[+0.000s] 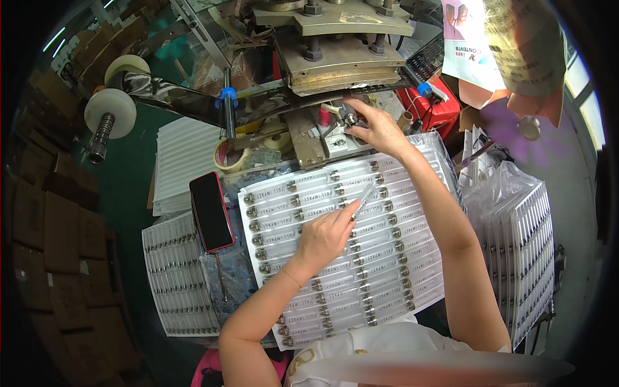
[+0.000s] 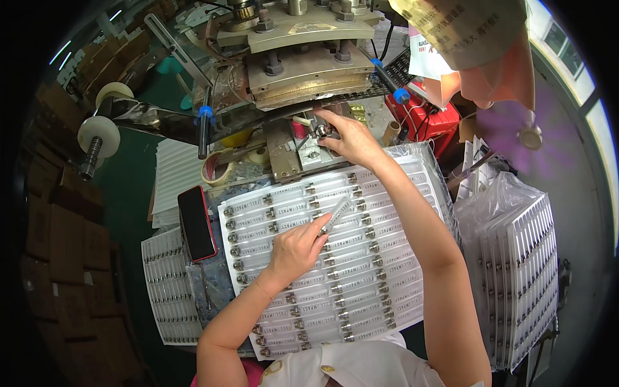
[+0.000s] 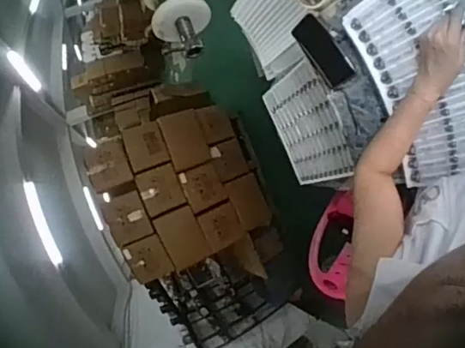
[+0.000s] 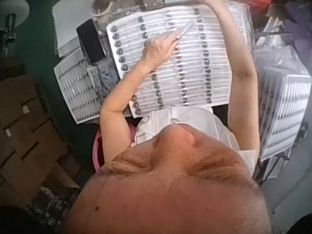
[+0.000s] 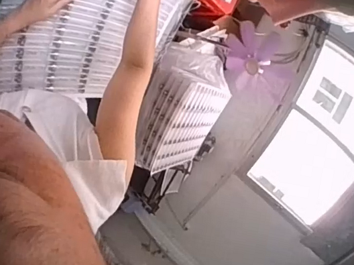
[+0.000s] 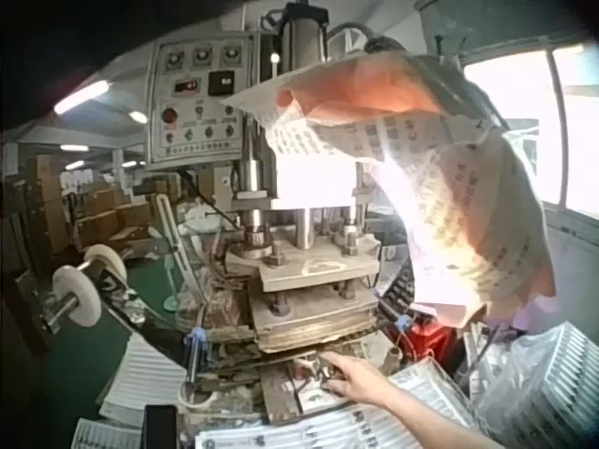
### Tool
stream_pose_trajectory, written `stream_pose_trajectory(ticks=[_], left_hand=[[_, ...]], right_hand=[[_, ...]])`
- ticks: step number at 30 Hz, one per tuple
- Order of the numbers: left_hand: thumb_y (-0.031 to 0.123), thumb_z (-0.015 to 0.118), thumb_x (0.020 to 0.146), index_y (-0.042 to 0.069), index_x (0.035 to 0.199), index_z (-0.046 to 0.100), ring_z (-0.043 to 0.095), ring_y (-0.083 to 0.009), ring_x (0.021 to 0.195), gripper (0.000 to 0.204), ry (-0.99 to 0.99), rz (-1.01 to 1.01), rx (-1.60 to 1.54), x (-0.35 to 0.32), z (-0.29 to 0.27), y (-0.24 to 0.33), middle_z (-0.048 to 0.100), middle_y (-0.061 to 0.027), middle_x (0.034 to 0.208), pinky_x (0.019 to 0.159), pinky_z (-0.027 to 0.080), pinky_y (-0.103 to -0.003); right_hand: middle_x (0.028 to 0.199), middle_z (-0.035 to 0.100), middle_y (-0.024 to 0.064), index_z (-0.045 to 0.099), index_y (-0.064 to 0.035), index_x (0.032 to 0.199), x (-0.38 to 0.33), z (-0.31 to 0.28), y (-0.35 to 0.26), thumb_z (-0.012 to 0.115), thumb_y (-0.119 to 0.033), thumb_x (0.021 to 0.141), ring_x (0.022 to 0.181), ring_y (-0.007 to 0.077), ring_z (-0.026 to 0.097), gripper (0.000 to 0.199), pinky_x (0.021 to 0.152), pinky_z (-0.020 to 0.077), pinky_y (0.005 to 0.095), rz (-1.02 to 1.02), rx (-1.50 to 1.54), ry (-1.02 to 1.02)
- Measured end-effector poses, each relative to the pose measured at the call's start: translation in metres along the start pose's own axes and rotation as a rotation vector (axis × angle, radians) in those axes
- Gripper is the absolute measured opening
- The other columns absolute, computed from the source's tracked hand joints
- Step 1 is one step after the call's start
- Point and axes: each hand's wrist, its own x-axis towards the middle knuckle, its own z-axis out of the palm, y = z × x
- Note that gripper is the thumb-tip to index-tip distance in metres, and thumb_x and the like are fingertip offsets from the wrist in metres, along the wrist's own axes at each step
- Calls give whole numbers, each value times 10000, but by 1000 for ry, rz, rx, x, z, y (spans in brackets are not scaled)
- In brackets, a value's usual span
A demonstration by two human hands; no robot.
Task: Manually placing small electronic components into rows within a clear plastic storage tray.
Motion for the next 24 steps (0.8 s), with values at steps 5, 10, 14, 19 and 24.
stream_pose_trajectory(ticks=[5, 10, 14, 19, 24], left_hand=[[93, 670, 809, 79, 1236, 569, 641, -249, 645, 439, 11, 7, 1, -1, 2, -2, 661, -108, 789, 562, 512, -346], [89, 677, 801, 81, 1237, 568, 644, -248, 652, 449, 12, 10, 3, 0, 2, -2, 657, -103, 783, 562, 514, -343], [85, 677, 798, 77, 1233, 569, 646, -249, 657, 448, 16, 9, 4, -1, 2, -3, 656, -103, 786, 564, 516, -344], [85, 676, 797, 78, 1233, 567, 646, -250, 657, 449, 12, 8, -1, -1, 1, -1, 653, -105, 782, 564, 516, -346], [105, 646, 845, 70, 1214, 569, 654, -247, 682, 378, 7, -42, -24, -2, -3, 0, 668, -100, 824, 593, 531, -335]], right_hand=[[1255, 591, 135, 483, -149, 1339, 2, 0, 3, 729, -220, 796, 1064, 321, 598, 601, 869, 478, 381, -4, 5, -15], [1263, 587, 130, 485, -156, 1340, 3, 1, 4, 728, -216, 796, 1063, 317, 598, 600, 870, 478, 381, 2, -2, -27], [1208, 613, 141, 488, -155, 1337, 3, 1, -1, 728, -210, 795, 1026, 315, 610, 595, 862, 481, 379, 10, -6, -22], [1153, 629, 169, 479, -148, 1341, 2, -1, 1, 739, -225, 783, 999, 314, 619, 620, 850, 483, 383, 11, -2, -20], [1126, 641, 175, 350, -172, 1435, -19, -34, -2, 752, -252, 762, 1047, 302, 629, 788, 897, 482, 372, 257, -75, -69]])
